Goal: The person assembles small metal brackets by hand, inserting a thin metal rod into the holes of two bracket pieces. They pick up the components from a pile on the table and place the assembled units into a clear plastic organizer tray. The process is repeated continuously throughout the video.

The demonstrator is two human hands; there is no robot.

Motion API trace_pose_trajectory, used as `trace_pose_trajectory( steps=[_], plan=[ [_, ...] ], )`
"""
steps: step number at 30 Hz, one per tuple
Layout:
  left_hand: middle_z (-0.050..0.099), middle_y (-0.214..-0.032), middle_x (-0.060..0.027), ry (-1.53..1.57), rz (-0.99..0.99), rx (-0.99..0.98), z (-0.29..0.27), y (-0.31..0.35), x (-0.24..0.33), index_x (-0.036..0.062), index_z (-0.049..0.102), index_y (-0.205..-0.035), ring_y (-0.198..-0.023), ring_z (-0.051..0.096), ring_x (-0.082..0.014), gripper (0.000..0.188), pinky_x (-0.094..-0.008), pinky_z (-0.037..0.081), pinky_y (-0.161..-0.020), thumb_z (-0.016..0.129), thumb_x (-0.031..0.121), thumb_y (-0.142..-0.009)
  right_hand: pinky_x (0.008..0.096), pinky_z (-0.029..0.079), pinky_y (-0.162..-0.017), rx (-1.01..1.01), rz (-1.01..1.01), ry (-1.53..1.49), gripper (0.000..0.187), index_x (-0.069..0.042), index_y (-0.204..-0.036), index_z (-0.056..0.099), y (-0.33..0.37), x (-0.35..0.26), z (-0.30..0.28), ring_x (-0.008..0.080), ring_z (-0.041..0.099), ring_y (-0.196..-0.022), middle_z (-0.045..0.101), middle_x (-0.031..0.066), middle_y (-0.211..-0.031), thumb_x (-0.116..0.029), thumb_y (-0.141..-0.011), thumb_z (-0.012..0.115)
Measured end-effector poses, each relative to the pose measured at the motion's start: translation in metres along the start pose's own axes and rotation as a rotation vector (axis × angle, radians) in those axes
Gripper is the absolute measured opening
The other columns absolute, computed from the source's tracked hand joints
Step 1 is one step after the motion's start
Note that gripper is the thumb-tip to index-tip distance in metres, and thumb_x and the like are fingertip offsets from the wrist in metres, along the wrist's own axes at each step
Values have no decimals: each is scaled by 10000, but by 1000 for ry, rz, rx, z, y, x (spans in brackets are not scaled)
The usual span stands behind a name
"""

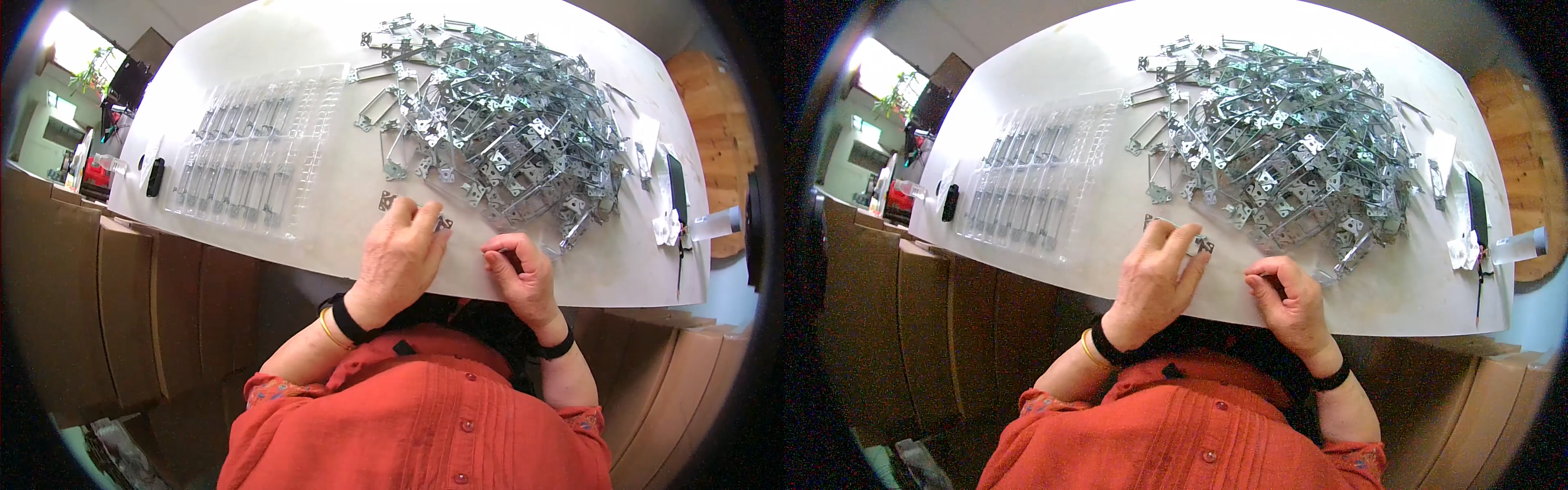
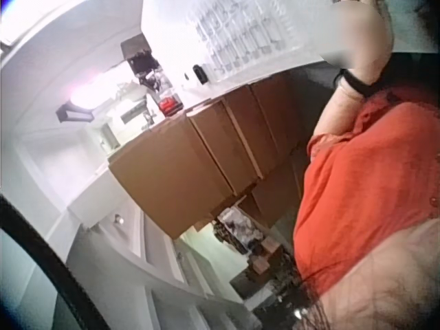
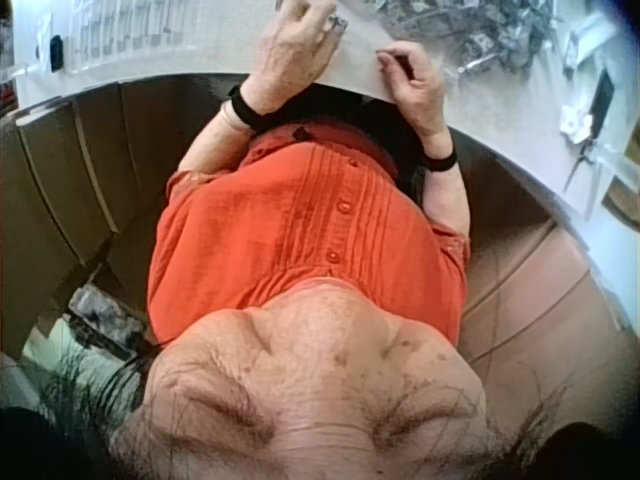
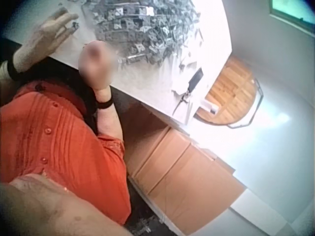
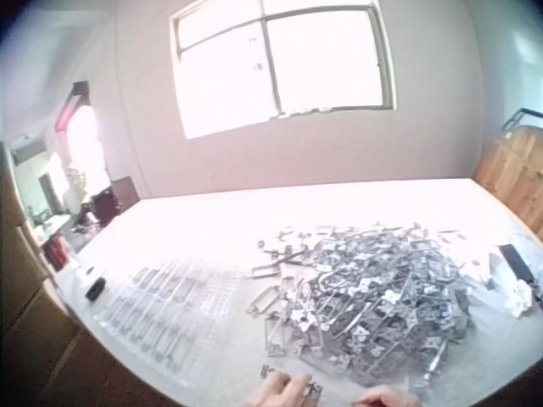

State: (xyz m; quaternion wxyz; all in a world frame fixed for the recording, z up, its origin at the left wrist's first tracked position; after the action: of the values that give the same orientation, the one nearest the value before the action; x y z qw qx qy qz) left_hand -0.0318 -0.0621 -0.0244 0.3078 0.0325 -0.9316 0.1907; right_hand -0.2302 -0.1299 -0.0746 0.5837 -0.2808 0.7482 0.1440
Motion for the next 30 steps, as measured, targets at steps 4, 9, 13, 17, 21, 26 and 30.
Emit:
trace_pose_trajectory(
  steps=[4,9,13,17,21,26,30],
  plan=[
    [623,-1038,-208,-63,-1,-63,12,1,6,24,667,-1171,-907,646,-395,294,-463,540,-790,754,145,-917,264,533,-720,48,-20,14,90,-44,-1096,675,1,-2,0,111,667,-786,698,39,-908,-69,-1022,719],
    [635,-1025,-168,-109,121,-146,12,16,7,41,648,-1092,-916,628,-381,194,-456,520,-835,709,78,-912,248,541,-766,6,-25,61,80,-30,-1117,664,0,-6,-1,87,661,-840,705,24,-1001,-66,-1049,685],
    [669,-1034,-139,-114,136,-270,7,27,14,45,650,-1152,-937,635,-362,245,-450,514,-869,682,33,-910,274,533,-704,61,-35,18,97,-43,-1101,681,0,-4,-2,119,674,-776,699,46,-883,-49,-1012,722],
    [696,-1055,-133,-73,160,-237,1,33,16,37,632,-1241,-952,643,-347,345,-454,510,-889,700,34,-903,262,542,-729,63,-20,-45,85,-37,-1110,680,0,-4,-2,108,675,-803,706,30,-930,-55,-1030,706],
    [687,-1069,-154,-13,110,-147,-4,34,16,32,609,-1293,-970,641,-353,422,-466,501,-904,742,65,-894,252,556,-745,73,-15,-67,77,-34,-1115,681,0,-3,-3,101,684,-819,714,25,-963,-52,-1041,691],
    [659,-1153,-192,-49,89,-21,4,41,8,25,632,-1210,-1002,630,-384,341,-470,495,-911,756,85,-899,234,555,-778,39,12,-53,107,-40,-1173,674,1,-3,-2,79,674,-861,723,29,-1074,-68,-1074,647],
    [654,-1206,-200,-31,85,-45,6,41,6,29,656,-1108,-1014,631,-396,223,-485,504,-925,740,66,-905,248,569,-758,92,-22,-81,161,-42,-1216,691,1,0,-4,98,698,-856,733,33,-1022,-54,-1057,667]
  ],
)
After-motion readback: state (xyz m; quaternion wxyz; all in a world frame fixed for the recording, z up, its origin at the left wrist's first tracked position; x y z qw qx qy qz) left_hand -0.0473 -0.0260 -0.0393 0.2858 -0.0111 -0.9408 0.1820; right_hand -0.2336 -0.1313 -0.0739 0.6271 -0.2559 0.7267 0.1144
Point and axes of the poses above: each hand's wrist, its own y-axis away from the middle knuckle, its own z-axis out of the palm, x = y × z, the point moved 6 cm from there along -y, towards the middle knuckle
